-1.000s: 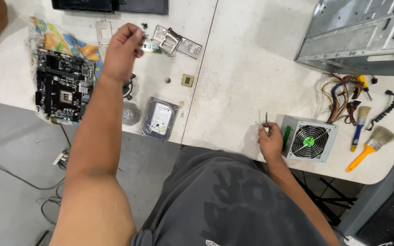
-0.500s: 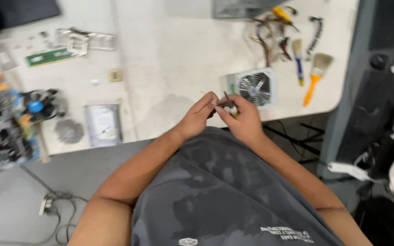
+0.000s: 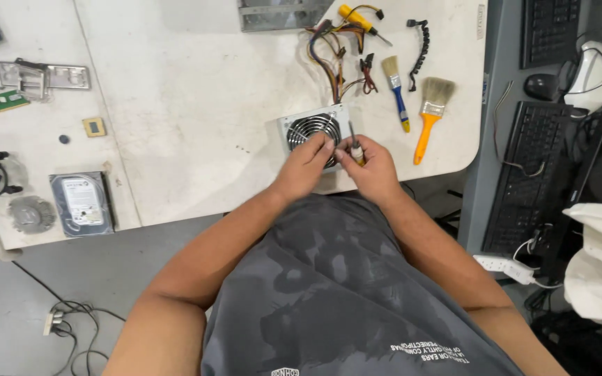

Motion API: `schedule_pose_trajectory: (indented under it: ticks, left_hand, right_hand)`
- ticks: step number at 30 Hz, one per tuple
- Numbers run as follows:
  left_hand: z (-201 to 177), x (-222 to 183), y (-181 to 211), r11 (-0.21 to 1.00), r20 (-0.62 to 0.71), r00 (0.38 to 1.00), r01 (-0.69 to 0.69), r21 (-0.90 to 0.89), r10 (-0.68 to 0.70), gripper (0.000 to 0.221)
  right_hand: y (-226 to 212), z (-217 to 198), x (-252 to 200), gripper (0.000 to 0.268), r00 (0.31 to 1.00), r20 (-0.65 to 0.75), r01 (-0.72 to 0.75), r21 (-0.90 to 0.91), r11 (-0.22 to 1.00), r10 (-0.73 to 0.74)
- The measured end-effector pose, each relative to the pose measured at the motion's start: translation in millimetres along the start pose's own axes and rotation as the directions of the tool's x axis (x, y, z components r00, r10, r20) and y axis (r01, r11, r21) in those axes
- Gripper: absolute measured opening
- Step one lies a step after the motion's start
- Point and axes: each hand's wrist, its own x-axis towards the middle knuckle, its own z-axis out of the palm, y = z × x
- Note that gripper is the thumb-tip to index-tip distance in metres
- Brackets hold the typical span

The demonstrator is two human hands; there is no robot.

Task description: Disassembling and inspecting a computer power supply unit using a screwdriver

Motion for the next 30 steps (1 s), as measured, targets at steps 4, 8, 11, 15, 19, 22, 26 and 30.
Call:
schedule_pose_trajectory:
  ticks: [4, 8, 11, 15, 19, 22, 26, 30]
  left_hand:
    - [8, 31, 20, 0.481, -0.151, 0.866, -0.114, 0.869, 0.478, 0.015]
    - [8, 60, -15, 0.309, -0.208, 0.881, 0.075, 0.948, 0.424, 0.023]
    - [8, 58, -1, 0.367, -0.269, 0.935, 0.173, 0.914, 0.23, 0.023]
    - [6, 65, 11, 0.45, -0.325, 0.941, 0.249, 0.857, 0.098, 0.021]
    - [6, 71, 32, 0.481, -0.338, 0.939, 0.328, 0.813, -0.068, 0.019]
    - [2, 79, 44, 0.459, -0.213, 0.969, 0.247, 0.853, -0.125, 0.024]
    - [-21, 105, 24, 0.491, 0.029, 0.949, 0.135, 0.861, -0.313, 0.029]
    - [-25, 108, 22, 0.596, 0.148, 0.927, 0.095, 0.797, -0.346, 0.03]
  right_hand:
    - [38, -35, 40, 0.01, 0.997, -0.033, 0.068, -0.138, 0.988, -0.073]
    - [50, -42, 80, 0.009, 0.979, 0.014, 0.2, -0.293, 0.935, -0.205]
    - [54, -37, 95, 0.012, 0.955, 0.103, 0.297, -0.333, 0.895, -0.279]
    - [44, -34, 102, 0.012, 0.911, 0.173, 0.411, -0.376, 0.83, -0.373]
    - [38, -35, 106, 0.016, 0.923, 0.198, 0.383, -0.445, 0.81, -0.328]
    - [56, -38, 110, 0.012, 0.976, 0.128, 0.209, -0.362, 0.909, -0.173]
    - [35, -32, 89, 0.003, 0.995, 0.01, -0.101, 0.071, 0.992, 0.1]
    - [66, -36, 77, 0.006, 0.977, -0.038, -0.195, 0.233, 0.953, 0.21]
